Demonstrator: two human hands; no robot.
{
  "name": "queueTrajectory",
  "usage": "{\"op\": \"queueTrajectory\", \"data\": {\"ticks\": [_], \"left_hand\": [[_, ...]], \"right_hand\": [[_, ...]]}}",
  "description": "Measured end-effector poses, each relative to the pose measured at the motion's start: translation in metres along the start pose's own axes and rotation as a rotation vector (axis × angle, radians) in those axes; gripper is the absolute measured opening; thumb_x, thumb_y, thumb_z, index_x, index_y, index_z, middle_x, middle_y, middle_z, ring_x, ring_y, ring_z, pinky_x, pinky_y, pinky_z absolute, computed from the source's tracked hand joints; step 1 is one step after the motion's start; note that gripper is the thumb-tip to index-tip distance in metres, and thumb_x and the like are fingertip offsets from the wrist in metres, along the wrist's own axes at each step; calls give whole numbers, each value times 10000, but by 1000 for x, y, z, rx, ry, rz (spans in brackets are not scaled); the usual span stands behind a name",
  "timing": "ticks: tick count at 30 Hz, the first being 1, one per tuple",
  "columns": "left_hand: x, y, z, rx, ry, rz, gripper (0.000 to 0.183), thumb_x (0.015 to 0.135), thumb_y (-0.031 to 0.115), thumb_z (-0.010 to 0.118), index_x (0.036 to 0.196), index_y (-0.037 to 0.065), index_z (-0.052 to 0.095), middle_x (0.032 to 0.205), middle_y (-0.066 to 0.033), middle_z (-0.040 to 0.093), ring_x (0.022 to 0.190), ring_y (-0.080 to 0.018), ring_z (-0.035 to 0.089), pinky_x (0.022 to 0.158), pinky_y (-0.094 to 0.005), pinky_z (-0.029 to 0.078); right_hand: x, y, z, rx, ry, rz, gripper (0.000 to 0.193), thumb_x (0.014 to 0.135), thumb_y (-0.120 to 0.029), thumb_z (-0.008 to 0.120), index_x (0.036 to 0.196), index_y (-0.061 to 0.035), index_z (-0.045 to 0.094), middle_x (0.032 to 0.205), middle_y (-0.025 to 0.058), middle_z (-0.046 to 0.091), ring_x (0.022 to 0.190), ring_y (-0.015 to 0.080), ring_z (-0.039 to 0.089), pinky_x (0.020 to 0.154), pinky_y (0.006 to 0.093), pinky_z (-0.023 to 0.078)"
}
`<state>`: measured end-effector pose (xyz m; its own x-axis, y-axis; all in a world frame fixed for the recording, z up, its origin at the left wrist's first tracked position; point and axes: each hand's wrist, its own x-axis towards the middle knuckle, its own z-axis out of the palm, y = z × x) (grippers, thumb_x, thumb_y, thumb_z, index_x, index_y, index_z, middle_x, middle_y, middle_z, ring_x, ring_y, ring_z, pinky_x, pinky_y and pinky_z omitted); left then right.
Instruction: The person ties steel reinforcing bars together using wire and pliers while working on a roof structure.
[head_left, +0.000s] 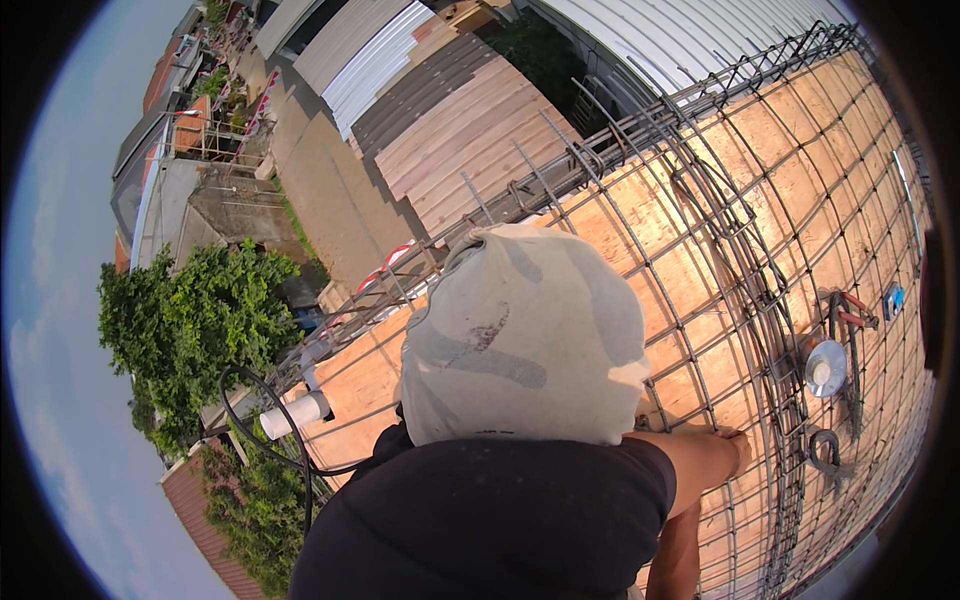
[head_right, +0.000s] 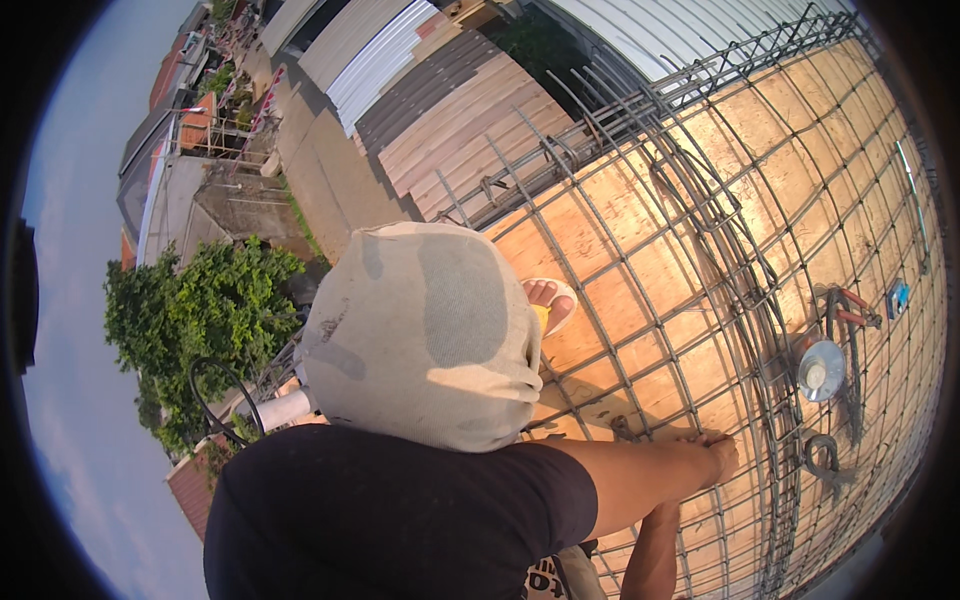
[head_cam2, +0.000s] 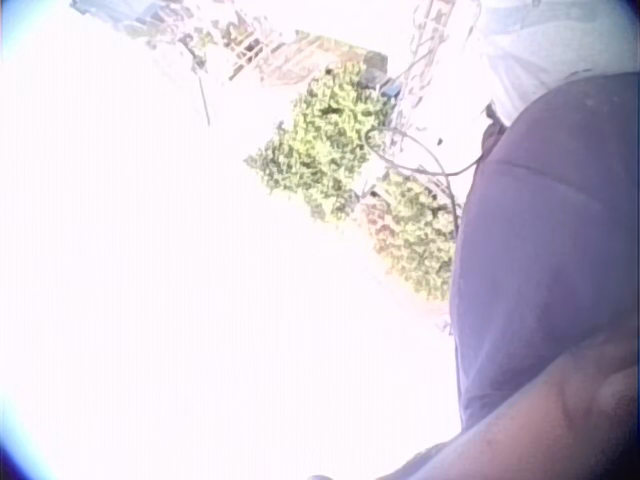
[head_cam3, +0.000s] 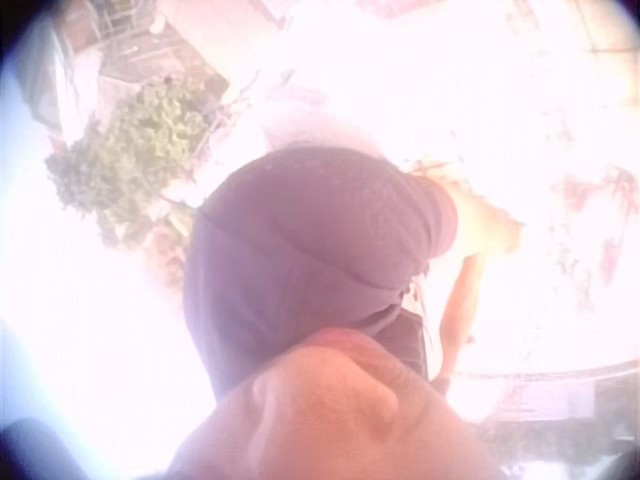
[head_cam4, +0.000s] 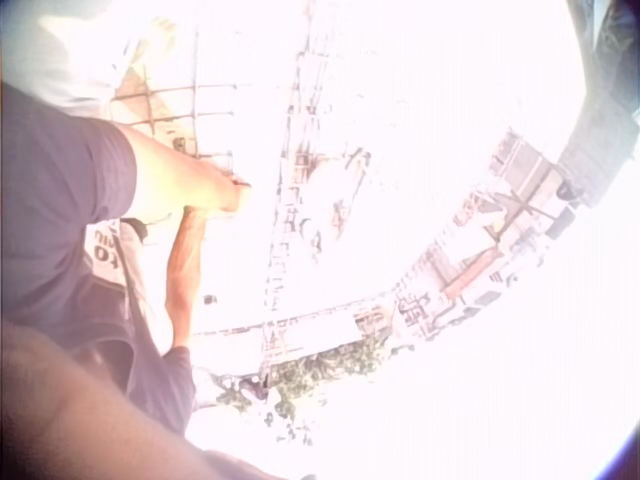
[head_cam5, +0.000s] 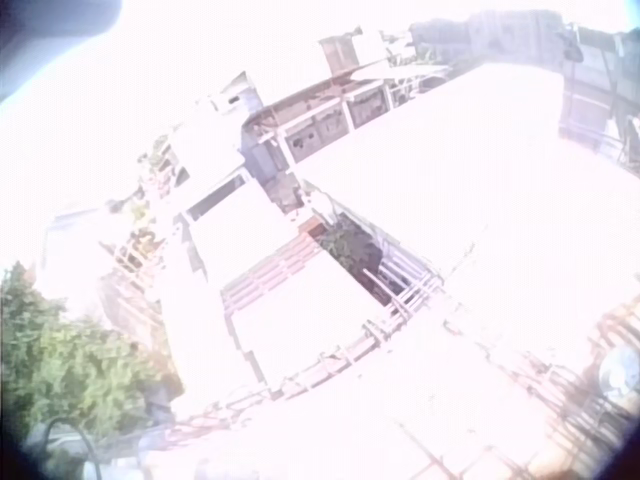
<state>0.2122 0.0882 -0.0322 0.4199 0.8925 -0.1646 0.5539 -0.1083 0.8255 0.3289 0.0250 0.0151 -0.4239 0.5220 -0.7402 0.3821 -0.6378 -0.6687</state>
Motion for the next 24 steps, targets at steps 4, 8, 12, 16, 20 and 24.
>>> {"op": "queueTrajectory", "data": {"ticks": [4, 8, 12, 16, 20, 24], "left_hand": [[-2, -1, -1, -7, 2, 0, 180, 780, 213, 696, 939, 154, 758, 947, -93, 732, 962, -267, 689, 780, -395, 543], [-25, -14, 6, -36, 13, -63, 184, 782, 216, 695, 944, 153, 756, 950, -95, 732, 963, -268, 688, 781, -397, 543], [-1, 0, -5, -7, 6, 21, 188, 784, 218, 695, 950, 153, 755, 952, -96, 731, 965, -270, 688, 782, -398, 543], [-11, -6, -2, -27, 10, -8, 193, 786, 221, 694, 956, 153, 754, 955, -98, 731, 966, -272, 687, 783, -399, 542], [-8, -6, -5, -23, 7, 6, 197, 788, 223, 694, 962, 152, 753, 958, -100, 730, 967, -274, 687, 785, -401, 542], [-9, -7, -5, -27, 4, 5, 201, 790, 226, 693, 968, 152, 752, 960, -102, 730, 968, -275, 686, 786, -402, 542]], "right_hand": [[-2, 0, 0, -12, 4, 0, 323, 991, -308, 568, 1151, -27, 566, 1058, 112, 645, 909, 210, 655, 766, 384, 565], [2, 12, 13, -34, -45, 41, 319, 990, -304, 570, 1147, -26, 568, 1054, 112, 645, 906, 209, 655, 763, 382, 566], [-2, -2, -3, -36, 23, -18, 316, 989, -300, 572, 1144, -25, 569, 1051, 112, 645, 903, 208, 655, 761, 381, 566], [0, 5, 3, -52, 4, 2, 312, 988, -297, 574, 1141, -24, 570, 1047, 112, 645, 900, 208, 655, 758, 380, 566], [1, 4, 2, -61, 13, -8, 309, 987, -293, 575, 1138, -23, 571, 1044, 112, 646, 897, 207, 655, 755, 379, 567], [1, 5, 2, -69, 11, -5, 306, 986, -289, 577, 1135, -23, 573, 1040, 112, 646, 894, 206, 655, 752, 378, 567]]}}
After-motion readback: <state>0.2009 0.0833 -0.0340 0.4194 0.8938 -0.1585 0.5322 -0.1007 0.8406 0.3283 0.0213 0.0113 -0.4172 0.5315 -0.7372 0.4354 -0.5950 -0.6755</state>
